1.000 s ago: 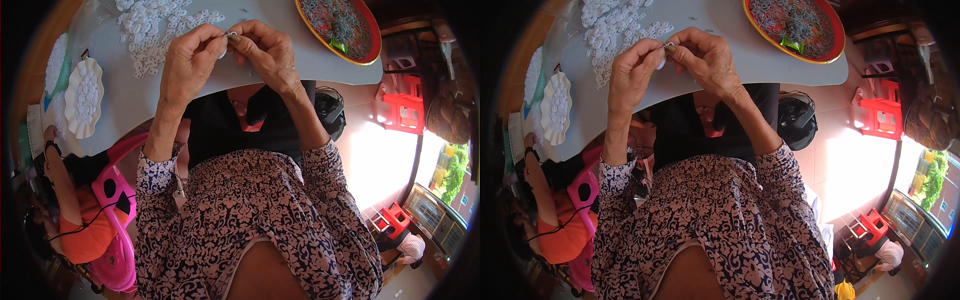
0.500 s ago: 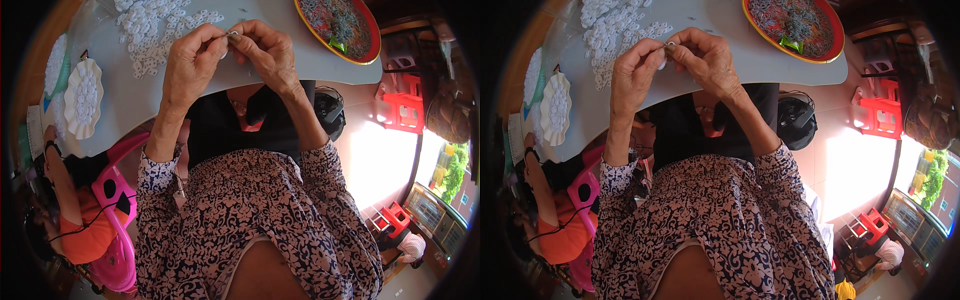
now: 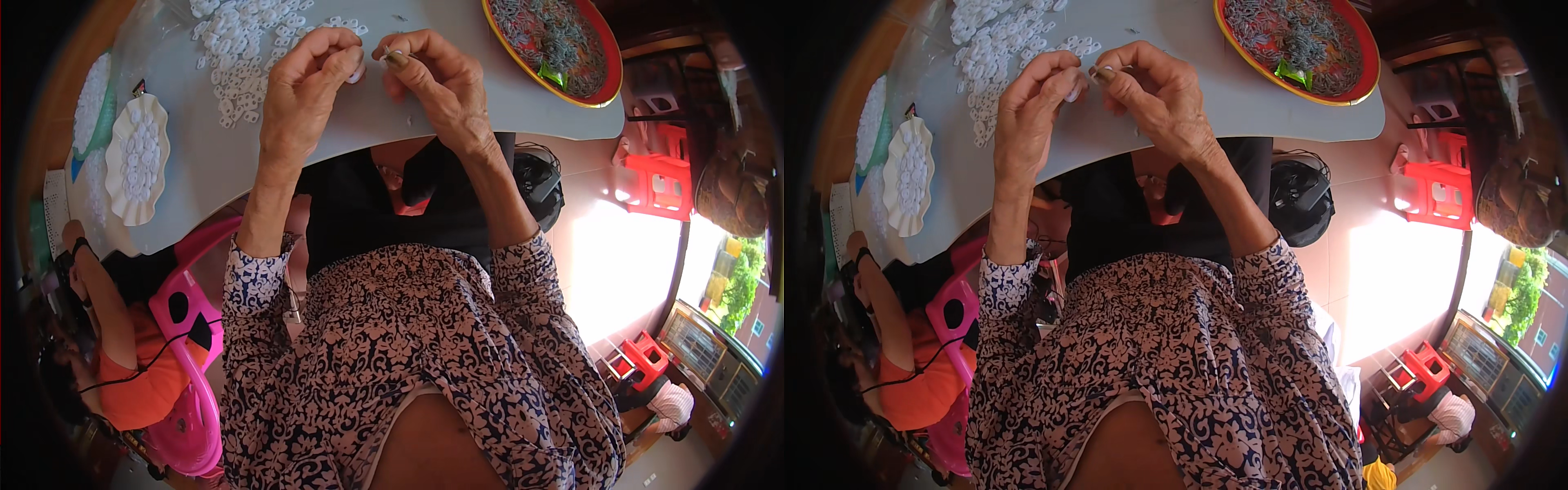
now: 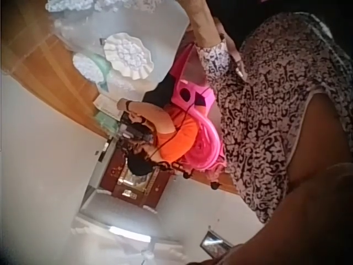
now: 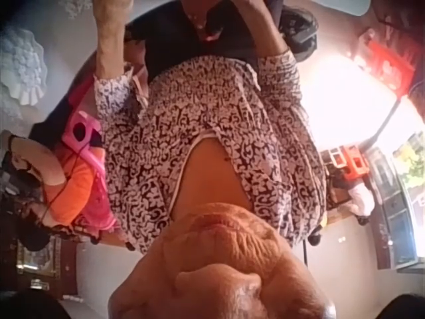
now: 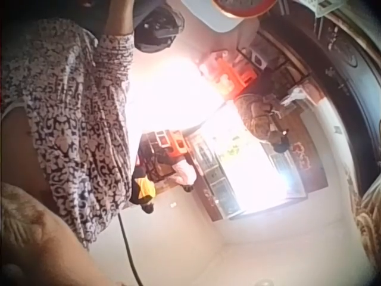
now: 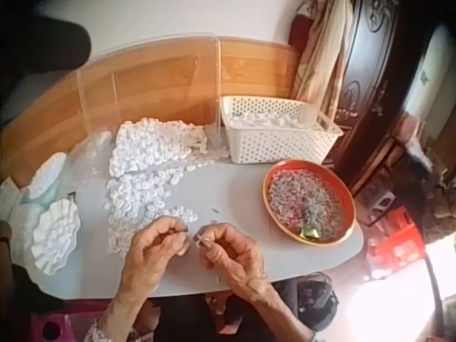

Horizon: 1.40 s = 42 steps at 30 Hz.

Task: The recorder is manually assembling small white plastic components at a table.

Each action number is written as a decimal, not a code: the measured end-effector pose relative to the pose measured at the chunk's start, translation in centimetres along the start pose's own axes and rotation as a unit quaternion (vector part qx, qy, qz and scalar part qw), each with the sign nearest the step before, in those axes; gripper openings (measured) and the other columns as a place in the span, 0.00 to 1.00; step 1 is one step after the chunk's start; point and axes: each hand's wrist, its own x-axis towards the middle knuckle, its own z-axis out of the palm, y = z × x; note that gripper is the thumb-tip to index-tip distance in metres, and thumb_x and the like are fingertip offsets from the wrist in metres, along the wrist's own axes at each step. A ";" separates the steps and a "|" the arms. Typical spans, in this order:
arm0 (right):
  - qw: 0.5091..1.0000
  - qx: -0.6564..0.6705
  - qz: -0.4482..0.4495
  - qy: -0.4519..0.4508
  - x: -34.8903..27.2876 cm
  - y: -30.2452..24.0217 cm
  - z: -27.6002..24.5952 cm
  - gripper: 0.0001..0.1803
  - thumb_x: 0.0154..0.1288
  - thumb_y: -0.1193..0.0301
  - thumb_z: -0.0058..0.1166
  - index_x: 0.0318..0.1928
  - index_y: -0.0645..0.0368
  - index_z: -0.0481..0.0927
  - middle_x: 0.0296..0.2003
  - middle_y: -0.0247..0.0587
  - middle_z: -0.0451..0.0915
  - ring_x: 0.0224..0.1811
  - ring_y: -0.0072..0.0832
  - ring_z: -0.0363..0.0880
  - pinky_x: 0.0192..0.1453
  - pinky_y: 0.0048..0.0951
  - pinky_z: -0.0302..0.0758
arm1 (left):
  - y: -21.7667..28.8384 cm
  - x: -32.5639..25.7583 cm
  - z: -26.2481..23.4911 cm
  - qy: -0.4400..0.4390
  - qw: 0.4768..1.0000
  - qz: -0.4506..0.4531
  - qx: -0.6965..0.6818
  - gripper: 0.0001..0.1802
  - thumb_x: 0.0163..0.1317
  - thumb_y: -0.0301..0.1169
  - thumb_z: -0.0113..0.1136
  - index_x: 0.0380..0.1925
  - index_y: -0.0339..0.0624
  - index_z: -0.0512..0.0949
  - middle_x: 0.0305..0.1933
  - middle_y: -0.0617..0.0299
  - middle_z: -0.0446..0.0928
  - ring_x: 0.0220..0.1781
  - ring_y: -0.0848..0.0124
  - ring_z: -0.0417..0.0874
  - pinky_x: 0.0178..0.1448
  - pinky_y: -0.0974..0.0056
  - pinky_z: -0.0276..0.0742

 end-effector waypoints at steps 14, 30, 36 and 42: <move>0.992 0.125 0.025 -0.023 0.5 0.3 0.1 0.10 0.68 0.69 0.50 0.41 0.64 0.74 0.37 0.39 0.79 0.35 0.23 0.80 0.38 0.23 0.77 | -0.7 0.2 1.4 0.043 0.990 0.094 0.097 0.16 0.60 0.30 0.60 0.46 0.39 0.69 0.26 0.66 0.74 0.28 0.82 0.73 0.32 0.75 0.69; 0.993 0.111 0.020 -0.037 0.5 0.3 0.0 0.08 0.67 0.71 0.50 0.40 0.64 0.74 0.33 0.38 0.78 0.35 0.23 0.80 0.41 0.24 0.78 | -0.2 -0.8 1.2 0.051 0.986 0.100 0.126 0.11 0.60 0.30 0.59 0.41 0.37 0.73 0.31 0.66 0.76 0.29 0.81 0.73 0.34 0.74 0.70; 0.995 0.100 -0.010 -0.025 0.3 0.2 0.0 0.07 0.67 0.72 0.49 0.39 0.65 0.74 0.33 0.39 0.79 0.35 0.23 0.80 0.41 0.24 0.79 | 1.6 -1.4 0.9 0.024 0.978 0.010 0.206 0.13 0.64 0.37 0.55 0.35 0.37 0.76 0.28 0.66 0.76 0.27 0.80 0.73 0.30 0.74 0.67; 0.994 0.101 -0.021 -0.035 0.2 -0.1 0.2 0.07 0.67 0.73 0.50 0.40 0.66 0.74 0.31 0.38 0.78 0.33 0.23 0.80 0.40 0.23 0.79 | 1.4 -1.5 0.4 -0.029 0.988 -0.072 0.134 0.16 0.66 0.41 0.51 0.34 0.38 0.78 0.25 0.67 0.75 0.26 0.80 0.72 0.31 0.74 0.66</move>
